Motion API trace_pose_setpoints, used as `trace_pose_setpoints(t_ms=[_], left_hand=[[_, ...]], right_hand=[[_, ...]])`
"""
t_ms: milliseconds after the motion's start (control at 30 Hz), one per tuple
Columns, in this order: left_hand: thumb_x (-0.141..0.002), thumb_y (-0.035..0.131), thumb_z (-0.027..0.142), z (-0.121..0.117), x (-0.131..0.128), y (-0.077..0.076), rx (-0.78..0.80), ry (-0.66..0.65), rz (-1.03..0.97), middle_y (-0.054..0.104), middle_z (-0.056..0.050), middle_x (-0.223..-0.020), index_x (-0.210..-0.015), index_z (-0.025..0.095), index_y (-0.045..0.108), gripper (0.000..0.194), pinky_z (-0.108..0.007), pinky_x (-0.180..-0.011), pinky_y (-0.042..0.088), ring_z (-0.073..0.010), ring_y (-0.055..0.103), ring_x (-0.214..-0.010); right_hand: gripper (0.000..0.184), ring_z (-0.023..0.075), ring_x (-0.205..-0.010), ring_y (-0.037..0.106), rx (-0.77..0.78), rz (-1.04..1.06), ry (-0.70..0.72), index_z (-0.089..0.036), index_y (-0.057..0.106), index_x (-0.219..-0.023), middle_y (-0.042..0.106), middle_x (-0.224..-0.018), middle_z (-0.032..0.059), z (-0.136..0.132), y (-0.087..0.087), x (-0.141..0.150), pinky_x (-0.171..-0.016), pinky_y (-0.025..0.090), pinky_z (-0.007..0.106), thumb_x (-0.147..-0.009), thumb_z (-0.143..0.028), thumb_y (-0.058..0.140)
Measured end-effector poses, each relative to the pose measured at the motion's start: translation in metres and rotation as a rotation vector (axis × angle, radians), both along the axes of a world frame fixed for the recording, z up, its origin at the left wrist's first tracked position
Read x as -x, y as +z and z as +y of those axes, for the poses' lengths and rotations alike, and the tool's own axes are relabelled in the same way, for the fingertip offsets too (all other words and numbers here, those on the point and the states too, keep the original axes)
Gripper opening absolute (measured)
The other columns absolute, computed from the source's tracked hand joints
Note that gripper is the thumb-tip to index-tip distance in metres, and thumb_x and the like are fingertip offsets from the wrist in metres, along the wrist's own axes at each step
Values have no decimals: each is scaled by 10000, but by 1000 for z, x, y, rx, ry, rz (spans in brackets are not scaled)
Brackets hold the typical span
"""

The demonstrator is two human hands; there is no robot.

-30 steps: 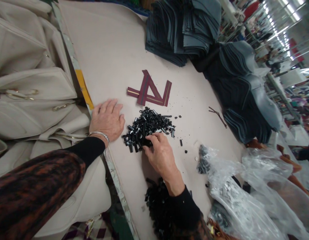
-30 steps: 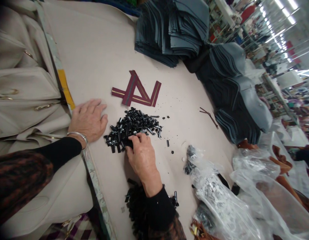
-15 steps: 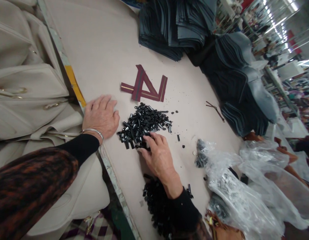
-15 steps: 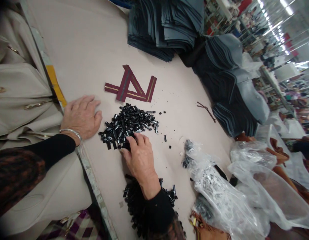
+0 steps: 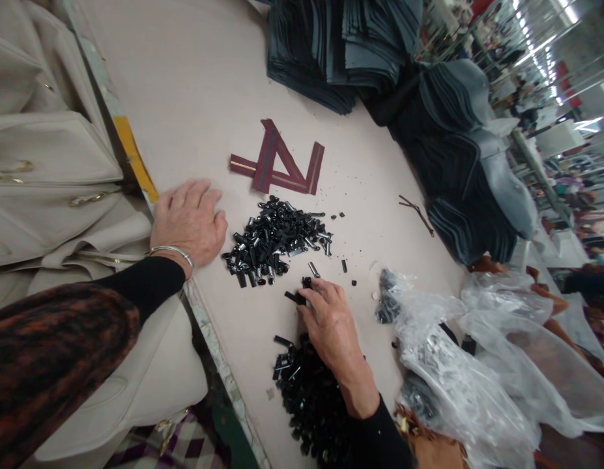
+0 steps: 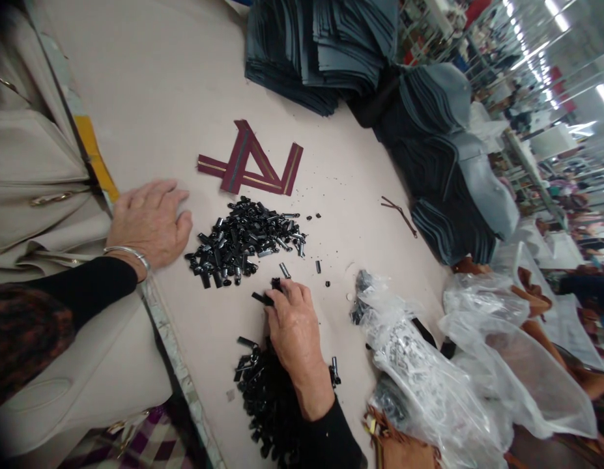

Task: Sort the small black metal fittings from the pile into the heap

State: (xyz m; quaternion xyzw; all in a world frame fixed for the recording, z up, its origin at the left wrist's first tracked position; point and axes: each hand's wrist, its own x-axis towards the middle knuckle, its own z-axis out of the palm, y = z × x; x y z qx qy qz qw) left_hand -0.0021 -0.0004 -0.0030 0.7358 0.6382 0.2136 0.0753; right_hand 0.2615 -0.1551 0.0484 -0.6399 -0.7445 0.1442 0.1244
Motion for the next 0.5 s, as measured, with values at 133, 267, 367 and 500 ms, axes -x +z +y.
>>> trace_pose_setpoints(t_ms=[133, 267, 367, 500], left_hand=[[-993, 349, 371, 0, 0, 2, 11, -6, -4, 521, -194, -1578, -1395, 153, 583, 514, -591, -1220, 287, -366, 418, -1505], [-993, 331, 384, 0, 0, 3, 18, -3, -2, 522, -188, -1575, -1392, 159, 582, 523, -586, -1216, 290, -364, 414, -1507], [-992, 328, 392, 0, -1, 2, 25, 4, -12, 512, -159, -1591, -1403, 185, 573, 521, -567, -1233, 270, -341, 398, -1522], [-990, 336, 398, -1, -1, 2, 32, 8, -34, 506, -140, -1598, -1410, 205, 568, 517, -569, -1246, 252, -333, 388, -1529]], right_hand=[[290, 254, -1090, 668, 7, 59, 21, -215, 772, -1120, 734, -1159, 122, -10, -1, 12, -945, 623, 411, -987, -74, 556], [363, 194, -1138, 712, 10, 250, -18, -242, 741, -1184, 755, -1219, 82, -11, -2, 13, -1024, 604, 368, -1011, -67, 474], [320, 188, -1173, 720, -20, 340, -77, -256, 744, -1145, 762, -1245, 70, -10, -4, 2, -1056, 592, 381, -1014, -105, 493], [273, 209, -1084, 741, -97, 283, -210, -244, 747, -1099, 778, -1148, 88, -9, -5, -20, -995, 612, 406, -1011, -150, 506]])
